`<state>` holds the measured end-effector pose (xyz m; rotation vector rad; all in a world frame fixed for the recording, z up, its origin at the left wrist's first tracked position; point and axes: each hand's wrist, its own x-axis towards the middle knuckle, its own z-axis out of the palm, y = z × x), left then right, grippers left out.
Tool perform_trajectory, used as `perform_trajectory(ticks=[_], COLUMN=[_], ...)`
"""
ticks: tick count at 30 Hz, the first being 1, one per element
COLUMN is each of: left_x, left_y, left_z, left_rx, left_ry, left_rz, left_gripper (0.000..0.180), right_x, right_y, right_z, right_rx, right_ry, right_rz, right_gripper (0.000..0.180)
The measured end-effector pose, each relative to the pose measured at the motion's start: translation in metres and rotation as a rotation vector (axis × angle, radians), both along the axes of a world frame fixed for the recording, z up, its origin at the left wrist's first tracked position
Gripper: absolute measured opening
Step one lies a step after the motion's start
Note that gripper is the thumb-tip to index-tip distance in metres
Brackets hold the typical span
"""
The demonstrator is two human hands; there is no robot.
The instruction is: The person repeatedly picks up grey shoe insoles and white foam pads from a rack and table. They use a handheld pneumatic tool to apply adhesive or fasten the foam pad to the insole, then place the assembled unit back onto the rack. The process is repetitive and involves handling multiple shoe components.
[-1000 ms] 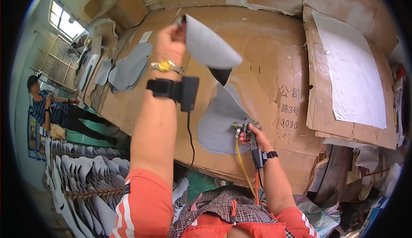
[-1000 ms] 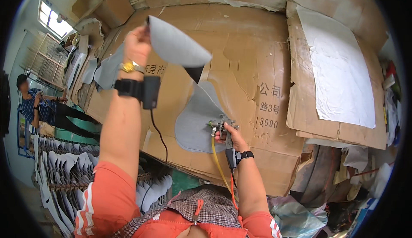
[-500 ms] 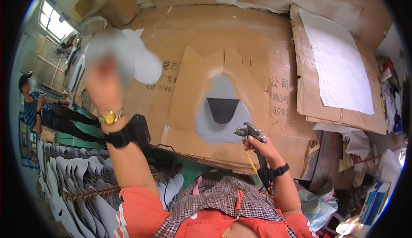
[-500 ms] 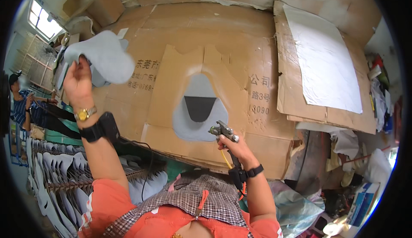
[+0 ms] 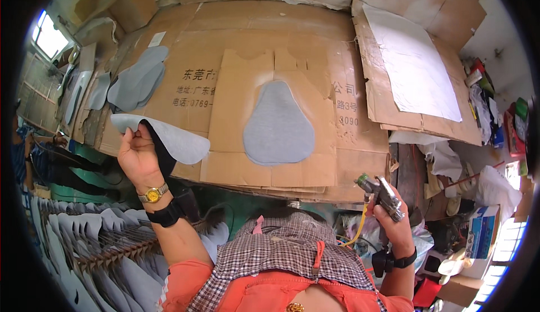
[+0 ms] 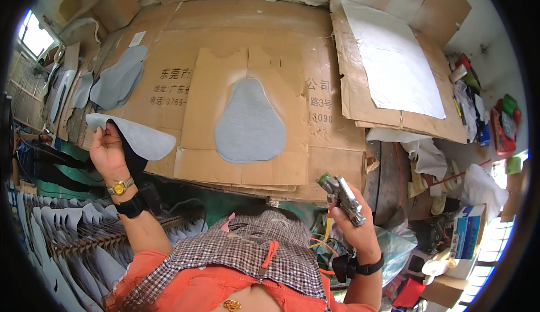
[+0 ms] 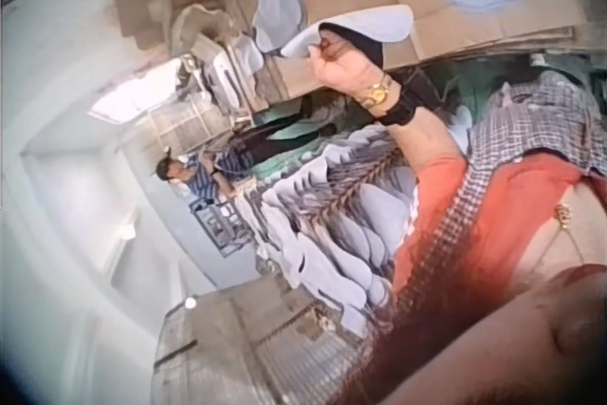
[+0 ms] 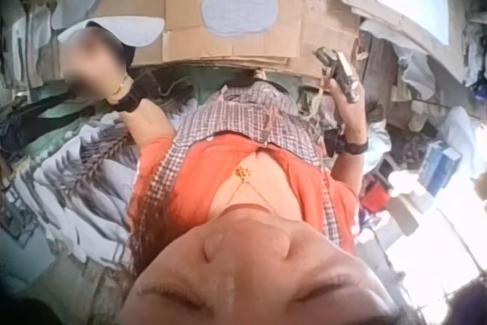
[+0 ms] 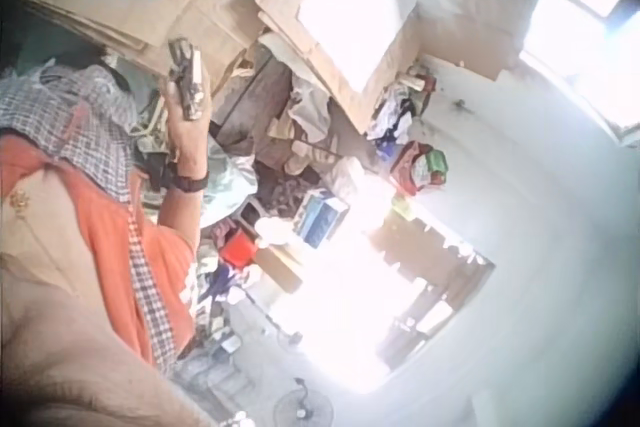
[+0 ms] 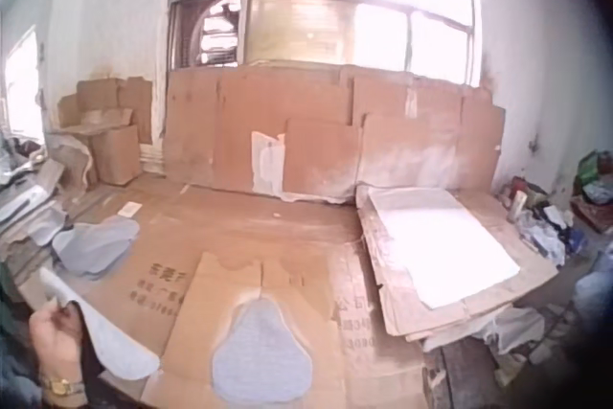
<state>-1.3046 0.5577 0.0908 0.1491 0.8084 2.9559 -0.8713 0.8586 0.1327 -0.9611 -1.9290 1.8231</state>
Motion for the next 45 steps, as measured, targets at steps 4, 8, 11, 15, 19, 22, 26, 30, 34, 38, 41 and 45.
perform_trajectory(ticks=[4, 8, 11, 15, 19, 22, 26, 30, 34, 38, 41, 45], left_x=[0.001, -0.002, -0.003, -0.007, -0.001, -0.004, -0.006, -0.005, -0.003, -0.005, -0.002, 0.002], left_y=[-0.004, -0.007, -0.013, -0.025, -0.022, -0.025, -0.032, -0.040, -0.045, -0.052, -0.050, -0.047], left_z=[0.003, 0.002, 0.000, -0.006, 0.000, -0.004, -0.012, -0.019, -0.027, -0.033, -0.032, -0.028], left_rx=[0.039, 0.076, 0.085, 0.113, 0.069, 0.085, 0.123, 0.124, 0.152, 0.159, 0.170, 0.160], left_ry=[-0.006, -0.033, -0.050, -0.065, -0.090, -0.088, -0.035, -0.079, -0.053, -0.086, -0.102, -0.094], left_rz=[-0.027, -0.057, -0.049, -0.070, 0.016, 0.017, 0.036, 0.067, 0.042, 0.022, -0.007, 0.020], left_gripper=[0.019, 0.017, 0.017, 0.019, 0.019, 0.020, 0.024, 0.024, 0.023, 0.024, 0.024, 0.022], right_x=[0.016, 0.013, 0.019, 0.041, 0.039, 0.011, -0.010, 0.000, 0.023, 0.039, 0.039, 0.005], right_y=[-0.019, -0.042, -0.046, -0.051, -0.067, -0.074, -0.070, -0.065, -0.072, -0.079, -0.084, -0.088], right_z=[0.019, 0.031, 0.046, 0.052, 0.049, 0.048, 0.049, 0.051, 0.053, 0.055, 0.052, 0.052], right_rx=[-0.063, -0.082, 0.039, 0.039, -0.079, -0.051, 0.111, 0.158, 0.163, 0.085, 0.004, 0.034], right_ry=[-0.080, 0.033, -0.022, -0.062, -0.113, 0.009, 0.043, 0.006, -0.032, -0.125, -0.114, 0.004], right_rz=[0.084, 0.041, -0.117, -0.049, 0.046, 0.020, -0.106, -0.157, -0.126, -0.033, 0.052, 0.067], right_gripper=[0.058, 0.059, 0.060, 0.061, 0.061, 0.058, 0.057, 0.059, 0.060, 0.063, 0.064, 0.061])
